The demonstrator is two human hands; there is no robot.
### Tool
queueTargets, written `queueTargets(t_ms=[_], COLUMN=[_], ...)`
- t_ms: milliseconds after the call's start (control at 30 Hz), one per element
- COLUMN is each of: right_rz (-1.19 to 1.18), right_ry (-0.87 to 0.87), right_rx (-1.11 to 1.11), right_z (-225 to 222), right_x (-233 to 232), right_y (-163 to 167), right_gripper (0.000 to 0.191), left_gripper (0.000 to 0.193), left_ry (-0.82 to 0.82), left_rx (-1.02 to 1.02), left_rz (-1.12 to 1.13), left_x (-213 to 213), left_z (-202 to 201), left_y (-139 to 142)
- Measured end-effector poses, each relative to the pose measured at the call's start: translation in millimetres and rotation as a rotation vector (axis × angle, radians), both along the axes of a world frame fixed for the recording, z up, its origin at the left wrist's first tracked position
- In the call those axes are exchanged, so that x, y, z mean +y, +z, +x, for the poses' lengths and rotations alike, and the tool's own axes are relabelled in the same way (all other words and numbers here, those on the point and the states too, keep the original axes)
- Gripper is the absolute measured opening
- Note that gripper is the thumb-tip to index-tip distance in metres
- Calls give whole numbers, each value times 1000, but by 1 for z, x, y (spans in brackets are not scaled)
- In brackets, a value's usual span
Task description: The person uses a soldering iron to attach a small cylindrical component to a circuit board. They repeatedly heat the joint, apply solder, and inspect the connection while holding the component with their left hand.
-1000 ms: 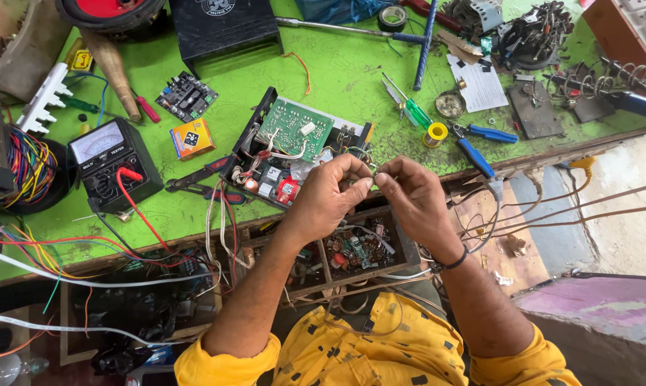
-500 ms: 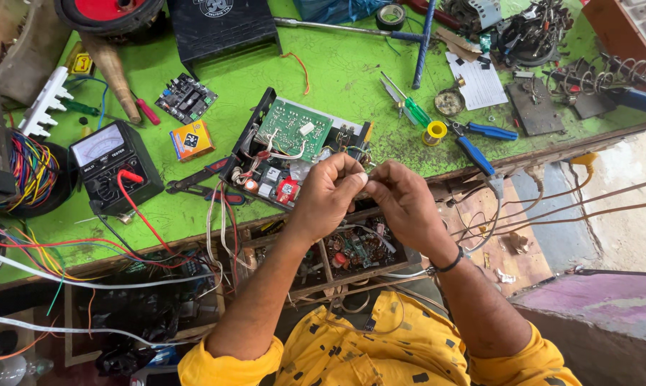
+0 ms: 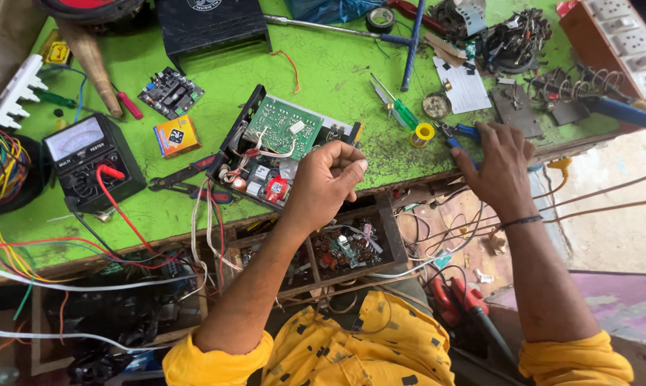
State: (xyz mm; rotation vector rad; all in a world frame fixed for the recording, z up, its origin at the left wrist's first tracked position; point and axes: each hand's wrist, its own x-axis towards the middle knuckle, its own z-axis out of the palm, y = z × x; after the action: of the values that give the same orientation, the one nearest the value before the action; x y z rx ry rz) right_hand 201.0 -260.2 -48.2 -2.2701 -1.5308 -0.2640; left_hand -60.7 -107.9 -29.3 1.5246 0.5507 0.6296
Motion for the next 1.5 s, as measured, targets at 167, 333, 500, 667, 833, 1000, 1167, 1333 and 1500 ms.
queueTargets(t_ms=[167,333,500,667,833,1000,1167,1333,1500], right_rz=[56,484,414,216,155,190,175,196,186], right_ry=[2,-111,122,168,94,170,150,179,190], right_rx=[-55,376,949,1115,1137,1181,1202,1235,1234], right_z=[1,-2,-61,-118,-125,-126,-127,-128,-129], right_x=[-2,-17,-43,-25,-16,-15,-15,-16,-16], right_y=[-8,-29,-52,-55,-37,-33,-39,-42,-42], right_gripper=[77,45,26,50,52,48,47,43,42], left_gripper=[14,15,14,15,17,17,18,19,19], left_ry=[-35,-63,-68,-73,-85,-82,-69,-85,-92], left_rx=[27,98,105,171,220,192,202,236,189], left_rz=[-50,25,256,318,316,332,320,319,337], left_x=[1,2,2,-2,-3,-3,-3,-4,-3], left_z=[5,4,4,7,6,5,5,4,2], left_y=[-7,-8,-8,-1,6,3,2,3,2])
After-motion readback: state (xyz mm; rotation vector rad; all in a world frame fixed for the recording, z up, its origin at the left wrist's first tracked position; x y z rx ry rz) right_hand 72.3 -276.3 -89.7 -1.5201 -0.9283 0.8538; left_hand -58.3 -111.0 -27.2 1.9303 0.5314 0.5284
